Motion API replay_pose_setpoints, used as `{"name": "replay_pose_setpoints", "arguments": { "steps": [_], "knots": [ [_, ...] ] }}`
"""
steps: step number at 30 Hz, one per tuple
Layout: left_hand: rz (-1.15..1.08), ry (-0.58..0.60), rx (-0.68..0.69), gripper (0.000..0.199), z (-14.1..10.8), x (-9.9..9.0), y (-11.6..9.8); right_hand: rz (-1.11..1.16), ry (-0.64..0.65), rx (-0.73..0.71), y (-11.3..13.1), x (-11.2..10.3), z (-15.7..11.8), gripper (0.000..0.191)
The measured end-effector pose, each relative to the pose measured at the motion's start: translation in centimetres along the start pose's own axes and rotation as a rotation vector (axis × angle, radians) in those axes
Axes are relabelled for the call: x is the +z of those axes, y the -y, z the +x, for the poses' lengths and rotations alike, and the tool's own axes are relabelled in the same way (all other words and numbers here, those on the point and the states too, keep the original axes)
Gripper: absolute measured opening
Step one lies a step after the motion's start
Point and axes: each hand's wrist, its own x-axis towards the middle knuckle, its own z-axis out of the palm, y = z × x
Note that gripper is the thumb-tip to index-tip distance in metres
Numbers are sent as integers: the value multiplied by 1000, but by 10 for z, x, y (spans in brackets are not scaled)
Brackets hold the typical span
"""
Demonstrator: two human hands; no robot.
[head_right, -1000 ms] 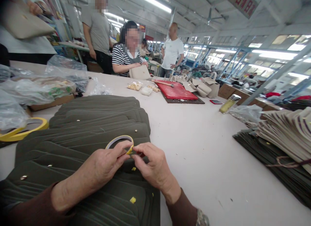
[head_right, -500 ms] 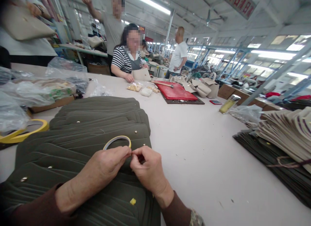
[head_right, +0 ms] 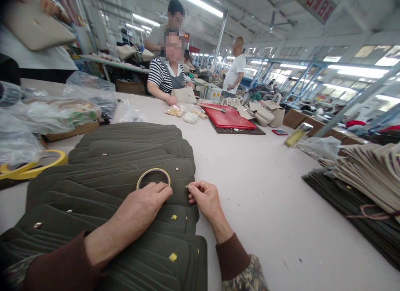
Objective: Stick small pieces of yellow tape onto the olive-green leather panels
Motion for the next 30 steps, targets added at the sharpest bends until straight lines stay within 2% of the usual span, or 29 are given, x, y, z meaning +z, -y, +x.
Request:
{"name": "replay_pose_setpoints", "arguments": {
  "steps": [9, 13, 15, 19, 25, 30],
  "knots": [
    [12, 8, -7, 16, 0, 2, 1, -335, -36, -164, -3, 9, 0, 20],
    [15, -15, -15, 15, -2, 6, 3, -357, -126, -186, -4, 9, -4, 28],
    [8, -32, -15, 14, -3, 7, 4, -352, -152, -168, -6, 6, -8, 23],
    [-3, -73, -20, 13, -4, 6, 5, -419, -110, -224, -7, 3, -15, 20],
    [31, -186, -92, 13, -1, 2, 10, -607, -179, -347, -3, 13, -11, 21],
    [73, -198, -105, 14, 1, 0, 12, -632, -95, -464, -2, 7, -3, 15]
  ]
}}
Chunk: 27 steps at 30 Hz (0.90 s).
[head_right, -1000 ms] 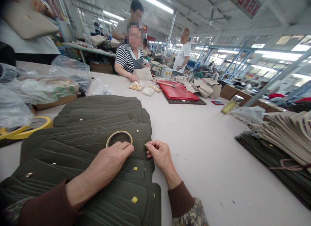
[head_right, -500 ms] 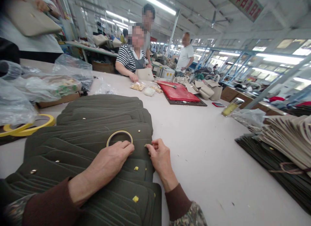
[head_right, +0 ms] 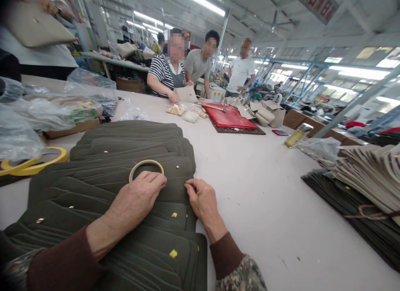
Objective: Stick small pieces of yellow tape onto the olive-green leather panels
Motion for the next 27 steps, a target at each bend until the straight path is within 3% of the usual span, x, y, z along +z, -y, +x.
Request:
{"name": "replay_pose_setpoints", "arguments": {
  "steps": [6, 9, 16, 19, 22, 27],
  "knots": [
    [19, 48, 3, 17, 2, -5, 3, 13, 11, -126, 2, -8, 2, 28],
    [9, 71, 17, 18, 0, -5, 5, -47, 75, -94, 5, -13, 1, 20],
    [-72, -44, 4, 14, -3, 2, 13, -69, 436, 80, 8, -31, -3, 8],
    [-201, -148, 140, 16, -6, 4, 15, 58, 274, 83, 15, -33, -3, 9],
    [-283, -178, 251, 22, -10, 3, 13, 275, 99, -14, 29, -31, -5, 13],
    [-290, -75, 249, 33, -13, -2, 7, 282, 86, -315, 45, -26, -8, 21]
  ]
}}
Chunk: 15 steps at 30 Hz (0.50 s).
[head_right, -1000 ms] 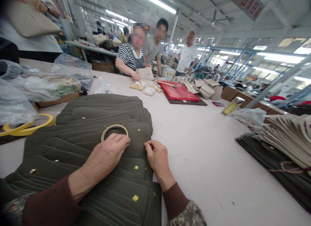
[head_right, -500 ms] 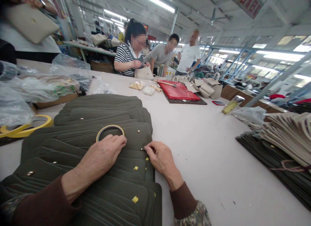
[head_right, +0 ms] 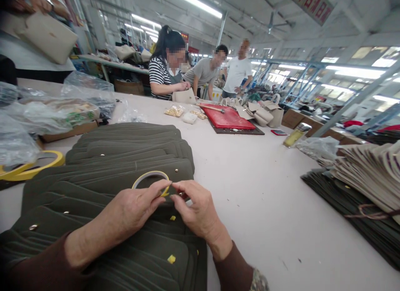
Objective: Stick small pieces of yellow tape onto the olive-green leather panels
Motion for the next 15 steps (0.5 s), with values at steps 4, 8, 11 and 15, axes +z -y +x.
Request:
{"name": "replay_pose_setpoints", "arguments": {
  "steps": [4, 8, 11, 15],
  "knots": [
    [26, 45, -8, 25, 0, -1, -5, -88, 46, -57, 1, 6, -1, 13],
    [42, 103, -35, 20, 0, 0, -6, -202, -10, -108, -1, 12, -3, 17],
    [5, 117, -62, 12, 0, 0, -4, -288, -76, -142, 1, 16, -6, 19],
    [-8, 73, -51, 16, 2, 1, -5, -137, -139, 71, 6, 24, -6, 13]
  ]
}}
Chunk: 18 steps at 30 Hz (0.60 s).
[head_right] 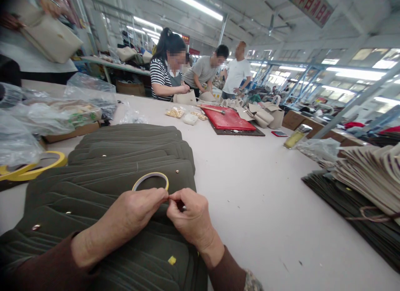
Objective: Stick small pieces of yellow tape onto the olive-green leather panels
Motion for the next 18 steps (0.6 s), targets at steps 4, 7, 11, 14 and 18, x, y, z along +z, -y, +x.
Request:
{"name": "replay_pose_setpoints", "arguments": {
  "steps": [4, 7, 11, 14, 18],
  "knots": [
    [-8, -59, 31, 18, 0, 2, -6, 426, 11, 538, -8, 3, 4, 10],
    [19, -10, 11, 16, 0, 2, -8, 576, 18, 749, -27, -4, 8, 17],
    [170, 117, -121, 13, 4, 0, -4, 479, 147, 730, -46, -15, 8, 24],
    [229, 171, -162, 14, 7, 2, -1, 367, 208, 641, -51, -15, 4, 22],
    [234, 185, -154, 15, 8, 5, -1, 184, 245, 504, -50, -9, 0, 17]
  ]
}}
